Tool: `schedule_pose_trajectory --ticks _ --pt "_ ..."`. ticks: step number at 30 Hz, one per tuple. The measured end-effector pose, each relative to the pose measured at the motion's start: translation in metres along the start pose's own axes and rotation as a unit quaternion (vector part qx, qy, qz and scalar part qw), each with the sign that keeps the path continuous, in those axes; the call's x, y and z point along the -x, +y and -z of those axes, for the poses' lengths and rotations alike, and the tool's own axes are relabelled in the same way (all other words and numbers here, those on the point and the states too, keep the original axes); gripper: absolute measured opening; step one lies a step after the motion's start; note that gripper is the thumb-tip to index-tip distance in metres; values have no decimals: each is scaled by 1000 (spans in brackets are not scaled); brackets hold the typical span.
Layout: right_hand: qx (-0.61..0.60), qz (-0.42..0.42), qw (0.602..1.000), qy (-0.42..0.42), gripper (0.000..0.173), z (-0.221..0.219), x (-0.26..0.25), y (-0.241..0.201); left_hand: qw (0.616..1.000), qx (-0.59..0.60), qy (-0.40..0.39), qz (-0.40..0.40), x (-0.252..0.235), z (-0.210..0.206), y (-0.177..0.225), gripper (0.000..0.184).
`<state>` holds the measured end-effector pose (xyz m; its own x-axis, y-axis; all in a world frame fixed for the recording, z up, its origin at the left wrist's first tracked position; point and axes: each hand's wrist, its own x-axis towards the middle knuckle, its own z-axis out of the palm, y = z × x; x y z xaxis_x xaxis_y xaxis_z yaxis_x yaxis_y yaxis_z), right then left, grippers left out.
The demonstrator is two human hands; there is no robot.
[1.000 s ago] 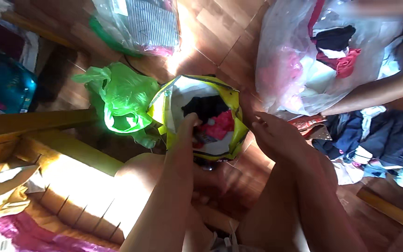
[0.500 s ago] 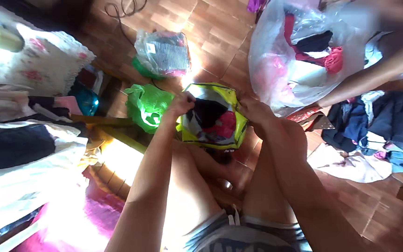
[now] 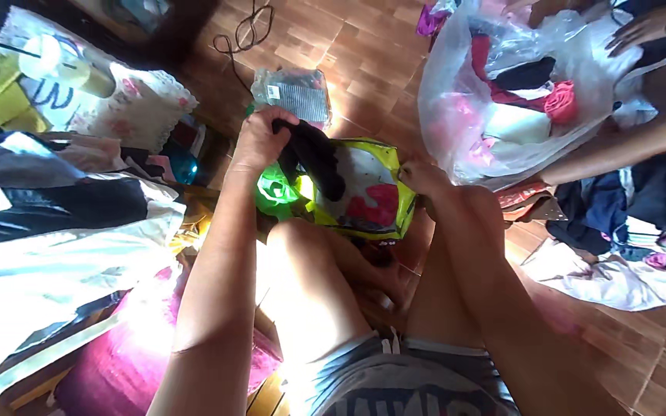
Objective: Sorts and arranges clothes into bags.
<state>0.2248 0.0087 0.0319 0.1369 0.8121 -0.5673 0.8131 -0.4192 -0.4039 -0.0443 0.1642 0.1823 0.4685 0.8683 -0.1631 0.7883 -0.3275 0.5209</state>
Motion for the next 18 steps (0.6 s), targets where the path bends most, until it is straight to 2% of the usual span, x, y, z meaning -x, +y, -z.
schedule_pose_trajectory --ticks 7,10,11,14,16,18 --pt "-8 -17 1000 4 46 3 13 0 998 24 45 -34 6 -8 0 26" --pt "-43 -11 995 92 41 5 19 -13 997 9 -54 -54 0 -30 5 30" --pt "-74 9 989 128 41 4 25 -20 996 4 -74 -48 2 -34 8 31" --pt "-188 102 952 218 39 6 29 -44 995 14 -72 -67 6 -32 21 32" --pt "-251 198 915 248 40 4 28 -66 992 9 -78 -94 16 -31 23 32" --pt "-293 277 881 249 49 11 24 -89 988 8 -69 -135 24 -36 28 32"
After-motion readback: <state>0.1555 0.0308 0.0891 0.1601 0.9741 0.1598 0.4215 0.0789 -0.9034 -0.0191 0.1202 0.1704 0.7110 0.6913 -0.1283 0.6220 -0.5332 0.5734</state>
